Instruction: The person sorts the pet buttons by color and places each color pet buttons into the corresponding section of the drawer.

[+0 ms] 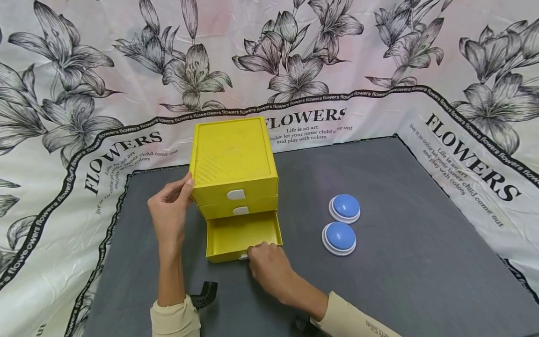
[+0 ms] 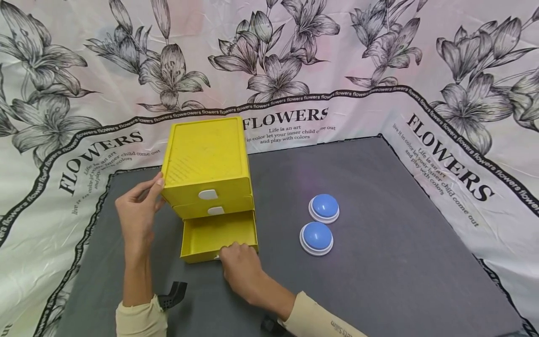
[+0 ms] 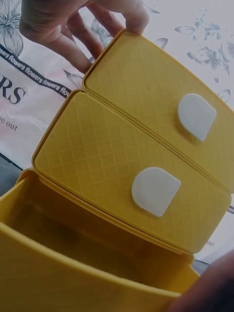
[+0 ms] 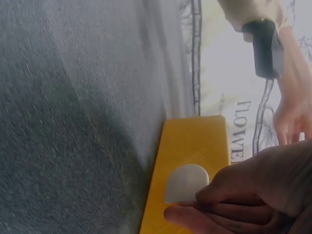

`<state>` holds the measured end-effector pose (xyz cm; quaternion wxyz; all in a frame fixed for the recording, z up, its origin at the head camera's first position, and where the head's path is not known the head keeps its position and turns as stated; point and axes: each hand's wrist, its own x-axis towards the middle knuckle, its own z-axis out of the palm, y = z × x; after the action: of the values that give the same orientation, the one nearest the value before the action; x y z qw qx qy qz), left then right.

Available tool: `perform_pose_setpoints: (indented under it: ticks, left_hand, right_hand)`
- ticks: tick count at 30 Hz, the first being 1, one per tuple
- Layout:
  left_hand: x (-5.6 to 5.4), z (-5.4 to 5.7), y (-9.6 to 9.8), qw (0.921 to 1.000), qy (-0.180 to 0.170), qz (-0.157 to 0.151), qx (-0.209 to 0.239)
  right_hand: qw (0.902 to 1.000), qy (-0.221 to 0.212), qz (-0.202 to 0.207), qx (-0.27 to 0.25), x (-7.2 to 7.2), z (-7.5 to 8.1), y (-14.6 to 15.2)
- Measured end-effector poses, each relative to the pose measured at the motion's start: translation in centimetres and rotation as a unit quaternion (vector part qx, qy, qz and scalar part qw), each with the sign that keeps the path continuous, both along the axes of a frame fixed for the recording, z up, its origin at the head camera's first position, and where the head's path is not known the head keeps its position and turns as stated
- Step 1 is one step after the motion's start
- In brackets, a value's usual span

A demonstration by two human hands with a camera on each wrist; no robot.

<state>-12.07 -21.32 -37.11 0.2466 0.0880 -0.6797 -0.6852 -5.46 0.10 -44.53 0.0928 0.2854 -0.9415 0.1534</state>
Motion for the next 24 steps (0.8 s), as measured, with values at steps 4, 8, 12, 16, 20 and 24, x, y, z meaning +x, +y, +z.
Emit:
perform_pose_setpoints:
  ticks: [4,8,12,16,20,24]
  left_hand:
    - [0.0,0.0,0.0,1.0,0.001,0.0,0.003]
    - [0.0,0.0,0.0,1.0,0.0,0.0,0.003]
    - [0.0,-0.1,0.0,1.0,0.001,-0.005,0.006]
    - [-0.1,-0.1,0.0,0.9999,0.006,-0.009,0.009]
    - [-0.1,-0.1,0.0,0.9999,0.008,-0.003,0.006]
    - [-0.1,-0.1,-0.1,1.0,0.004,-0.002,0.007]
  right_hand:
    - [0.9999,-0.005,-0.001,0.014,0.5,0.0,-0.1]
    - [0.9999,-0.002,0.0,0.013,0.9,-0.1,0.0]
    - [0.9999,-0.007,0.0,0.012,1.1,0.2,0.1]
    - [0.9997,-0.018,0.002,0.013,1.4,0.8,0.2]
    - [0.9998,0.016,0.001,-0.009,1.5,1.8,0.5]
    - [0.9967,0.055,-0.021,-0.055,1.0,2.7,1.3]
